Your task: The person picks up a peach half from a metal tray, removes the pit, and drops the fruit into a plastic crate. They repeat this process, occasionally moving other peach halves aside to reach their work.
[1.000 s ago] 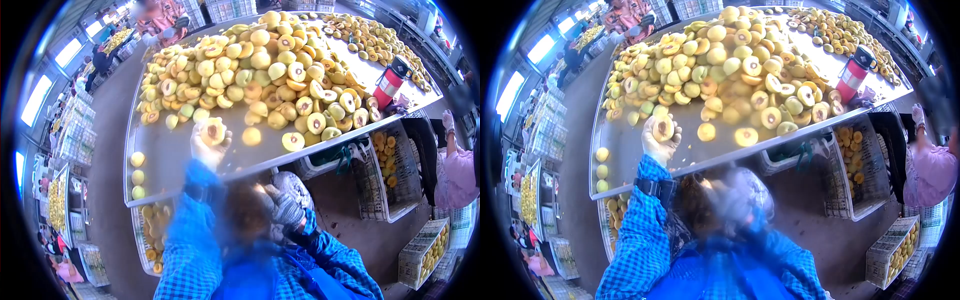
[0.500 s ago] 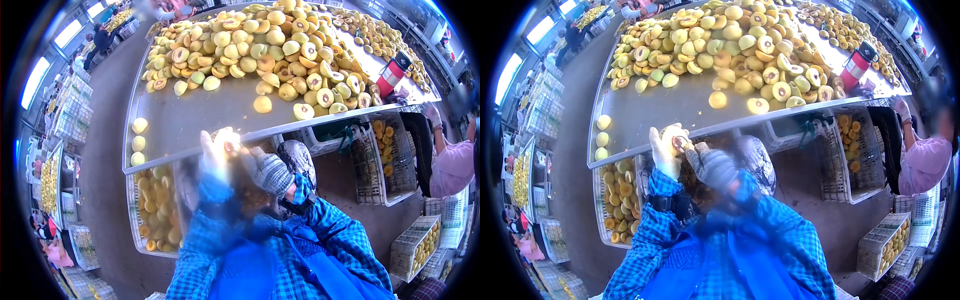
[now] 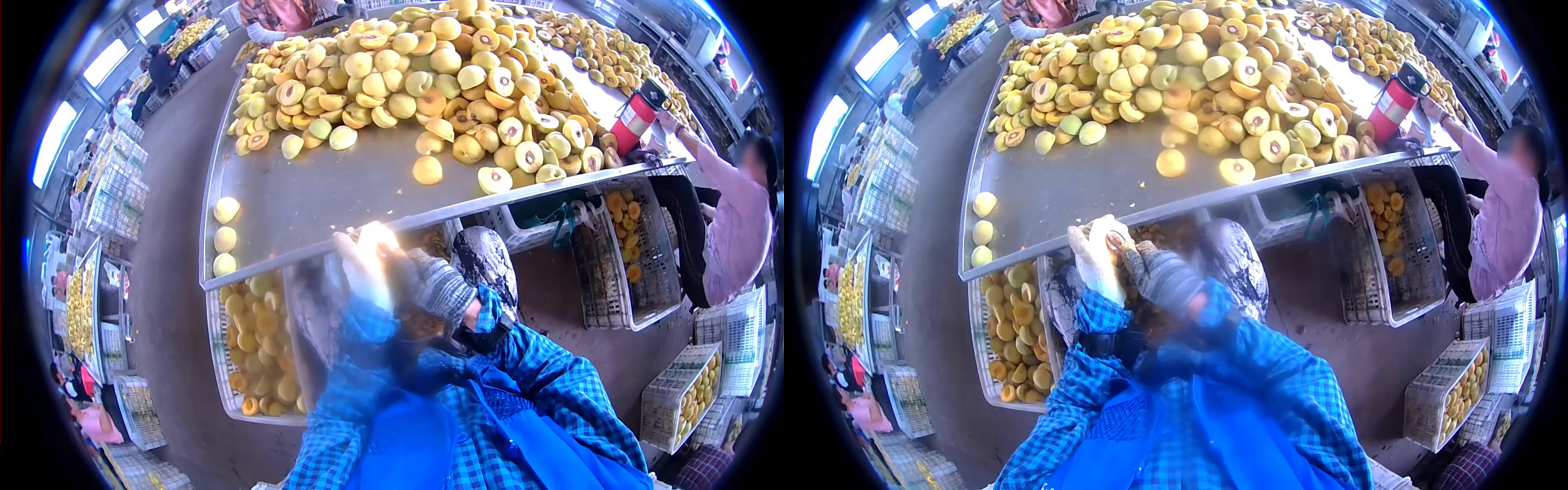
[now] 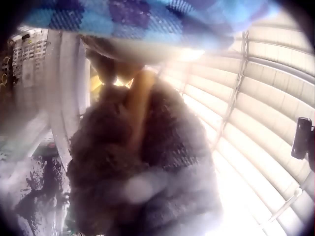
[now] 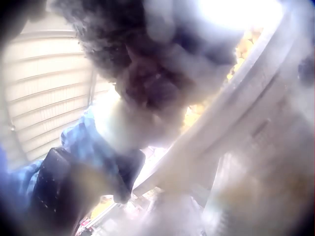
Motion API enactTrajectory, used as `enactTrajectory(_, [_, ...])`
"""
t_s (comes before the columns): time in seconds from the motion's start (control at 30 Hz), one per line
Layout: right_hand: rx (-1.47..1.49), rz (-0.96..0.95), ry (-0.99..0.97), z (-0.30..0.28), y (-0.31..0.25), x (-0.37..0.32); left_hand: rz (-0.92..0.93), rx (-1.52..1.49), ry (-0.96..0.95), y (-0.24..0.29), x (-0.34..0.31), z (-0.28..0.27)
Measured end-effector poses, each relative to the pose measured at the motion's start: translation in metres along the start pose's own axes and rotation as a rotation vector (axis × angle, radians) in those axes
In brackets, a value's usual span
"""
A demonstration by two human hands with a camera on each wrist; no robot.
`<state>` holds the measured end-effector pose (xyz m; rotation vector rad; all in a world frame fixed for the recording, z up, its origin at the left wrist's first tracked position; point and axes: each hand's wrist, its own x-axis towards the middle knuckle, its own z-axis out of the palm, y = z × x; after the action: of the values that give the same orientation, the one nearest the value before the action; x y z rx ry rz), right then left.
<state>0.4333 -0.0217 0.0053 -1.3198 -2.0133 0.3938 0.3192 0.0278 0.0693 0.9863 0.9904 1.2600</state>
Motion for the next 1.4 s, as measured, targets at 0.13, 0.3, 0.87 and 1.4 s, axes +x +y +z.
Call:
enactTrajectory(0.13, [-0.277, -0.026, -0.201, -0.033, -0.022, 0.002, 0.058, 0.031, 0.044, 0.0, -0.003, 0.005])
enactTrajectory(0.3, [-0.123, 0.158, -0.274, -0.053, -0.04, 0.012, 0.231, 0.293, 0.198, -0.012, -0.003, 0.011])
enactTrajectory(0.87, [1.531, 0.662, -0.246, -0.015, -0.01, -0.026, -0.036, -0.12, 0.029, 0.004, -0.027, 0.008])
enactTrajectory(1.4, [1.66, 0.582, -0.412, -0.058, -0.051, -0.021, -0.263, -0.319, 0.007, 0.035, -0.04, 0.019])
